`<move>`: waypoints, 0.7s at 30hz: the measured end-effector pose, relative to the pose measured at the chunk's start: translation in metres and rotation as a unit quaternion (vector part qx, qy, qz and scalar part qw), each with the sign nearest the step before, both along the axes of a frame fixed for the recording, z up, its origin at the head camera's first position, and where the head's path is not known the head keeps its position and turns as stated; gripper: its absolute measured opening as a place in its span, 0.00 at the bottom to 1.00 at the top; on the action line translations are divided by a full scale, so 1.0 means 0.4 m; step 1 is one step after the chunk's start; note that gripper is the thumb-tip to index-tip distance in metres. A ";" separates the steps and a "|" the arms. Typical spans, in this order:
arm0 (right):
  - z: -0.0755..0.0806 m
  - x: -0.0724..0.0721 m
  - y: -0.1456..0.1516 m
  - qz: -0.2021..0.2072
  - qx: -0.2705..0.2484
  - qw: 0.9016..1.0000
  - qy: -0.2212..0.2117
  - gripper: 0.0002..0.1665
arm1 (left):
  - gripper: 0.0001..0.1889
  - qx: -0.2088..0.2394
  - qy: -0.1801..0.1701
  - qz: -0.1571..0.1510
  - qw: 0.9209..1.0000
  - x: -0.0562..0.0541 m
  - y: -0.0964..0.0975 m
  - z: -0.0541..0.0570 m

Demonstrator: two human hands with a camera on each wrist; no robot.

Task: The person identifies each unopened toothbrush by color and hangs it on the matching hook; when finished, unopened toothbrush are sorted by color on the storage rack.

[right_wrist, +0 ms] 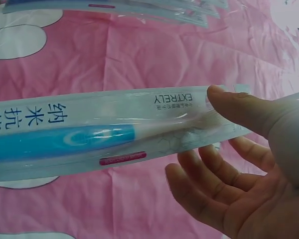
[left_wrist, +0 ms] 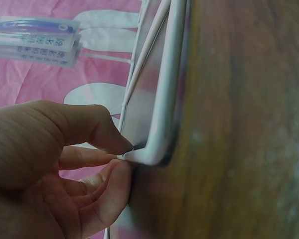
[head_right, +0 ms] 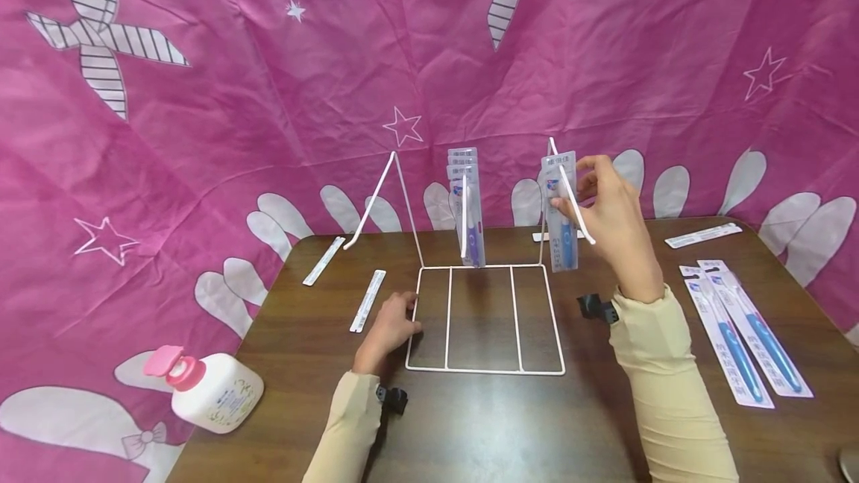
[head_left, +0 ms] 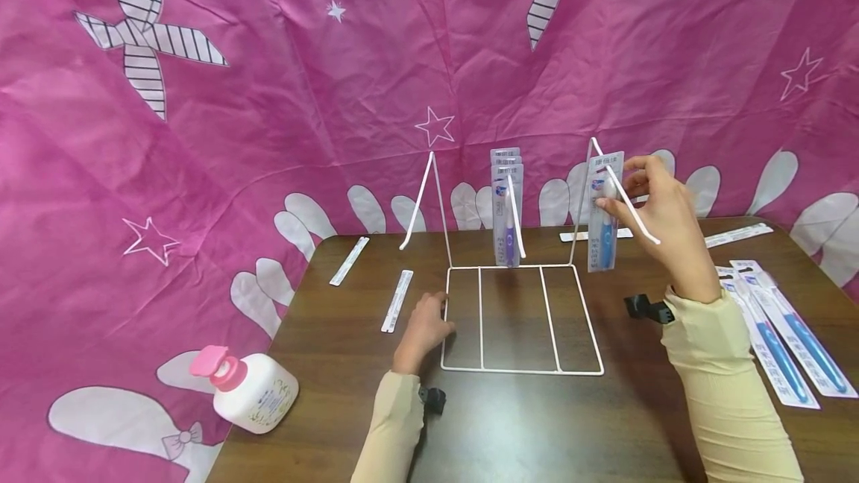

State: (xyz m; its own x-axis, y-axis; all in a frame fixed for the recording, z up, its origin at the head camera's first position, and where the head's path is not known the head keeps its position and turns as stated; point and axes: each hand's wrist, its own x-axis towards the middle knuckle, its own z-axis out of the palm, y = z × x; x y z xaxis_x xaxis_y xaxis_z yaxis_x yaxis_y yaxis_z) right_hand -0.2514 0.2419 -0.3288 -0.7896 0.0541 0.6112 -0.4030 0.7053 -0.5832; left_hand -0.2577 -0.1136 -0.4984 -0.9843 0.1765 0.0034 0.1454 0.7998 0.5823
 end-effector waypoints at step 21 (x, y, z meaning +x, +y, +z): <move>0.021 -0.089 -0.008 -0.010 -0.015 1.000 -0.024 0.30 | 0.31 0.002 0.003 -0.006 1.000 -0.005 -0.008 -0.005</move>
State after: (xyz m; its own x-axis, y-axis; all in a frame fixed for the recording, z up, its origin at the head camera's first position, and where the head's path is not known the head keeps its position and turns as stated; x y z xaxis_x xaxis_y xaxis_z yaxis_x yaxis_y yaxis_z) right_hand -0.2871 0.2387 -0.3205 -0.8169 0.0881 0.5700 -0.3601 0.6941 -0.6233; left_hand -0.2598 -0.1166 -0.5004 -0.9820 0.1888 0.0107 0.1594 0.7958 0.5841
